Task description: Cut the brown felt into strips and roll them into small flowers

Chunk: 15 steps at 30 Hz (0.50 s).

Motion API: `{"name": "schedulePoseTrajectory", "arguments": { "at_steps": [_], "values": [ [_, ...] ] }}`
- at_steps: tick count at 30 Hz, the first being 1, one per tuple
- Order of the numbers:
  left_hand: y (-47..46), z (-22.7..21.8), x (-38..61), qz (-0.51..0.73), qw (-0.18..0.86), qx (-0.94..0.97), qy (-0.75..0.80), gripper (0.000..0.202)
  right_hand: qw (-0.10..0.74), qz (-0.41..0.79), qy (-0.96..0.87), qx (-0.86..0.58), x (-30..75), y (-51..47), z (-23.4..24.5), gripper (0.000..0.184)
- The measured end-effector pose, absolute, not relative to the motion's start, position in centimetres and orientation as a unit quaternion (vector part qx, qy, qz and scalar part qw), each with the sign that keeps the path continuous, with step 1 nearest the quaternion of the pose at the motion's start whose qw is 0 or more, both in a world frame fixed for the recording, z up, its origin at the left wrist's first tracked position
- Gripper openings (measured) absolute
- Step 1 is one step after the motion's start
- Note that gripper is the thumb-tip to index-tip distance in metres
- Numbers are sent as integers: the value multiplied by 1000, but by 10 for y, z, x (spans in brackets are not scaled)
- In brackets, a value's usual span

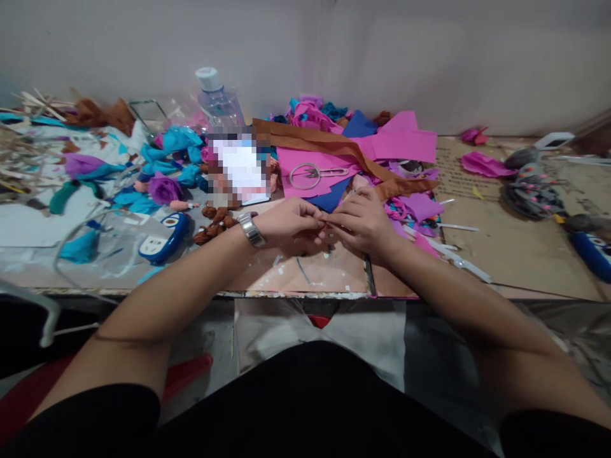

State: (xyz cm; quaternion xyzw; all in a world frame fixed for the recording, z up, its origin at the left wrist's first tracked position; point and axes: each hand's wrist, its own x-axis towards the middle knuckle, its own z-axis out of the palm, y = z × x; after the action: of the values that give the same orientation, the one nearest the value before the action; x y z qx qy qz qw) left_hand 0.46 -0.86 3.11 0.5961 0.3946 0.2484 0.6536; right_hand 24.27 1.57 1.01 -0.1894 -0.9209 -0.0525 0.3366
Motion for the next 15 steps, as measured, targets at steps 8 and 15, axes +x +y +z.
{"name": "schedulePoseTrajectory", "arguments": {
  "at_steps": [8, 15],
  "values": [
    [-8, 28, 3, 245, 746, 500, 366, 18, 315, -56, -930, -182, 246, 16, 13, 20],
    [-7, 31, 2, 241, 757, 489, 360, 25, 301, -84, -932, -184, 247, 16, 14, 23]
  ]
}}
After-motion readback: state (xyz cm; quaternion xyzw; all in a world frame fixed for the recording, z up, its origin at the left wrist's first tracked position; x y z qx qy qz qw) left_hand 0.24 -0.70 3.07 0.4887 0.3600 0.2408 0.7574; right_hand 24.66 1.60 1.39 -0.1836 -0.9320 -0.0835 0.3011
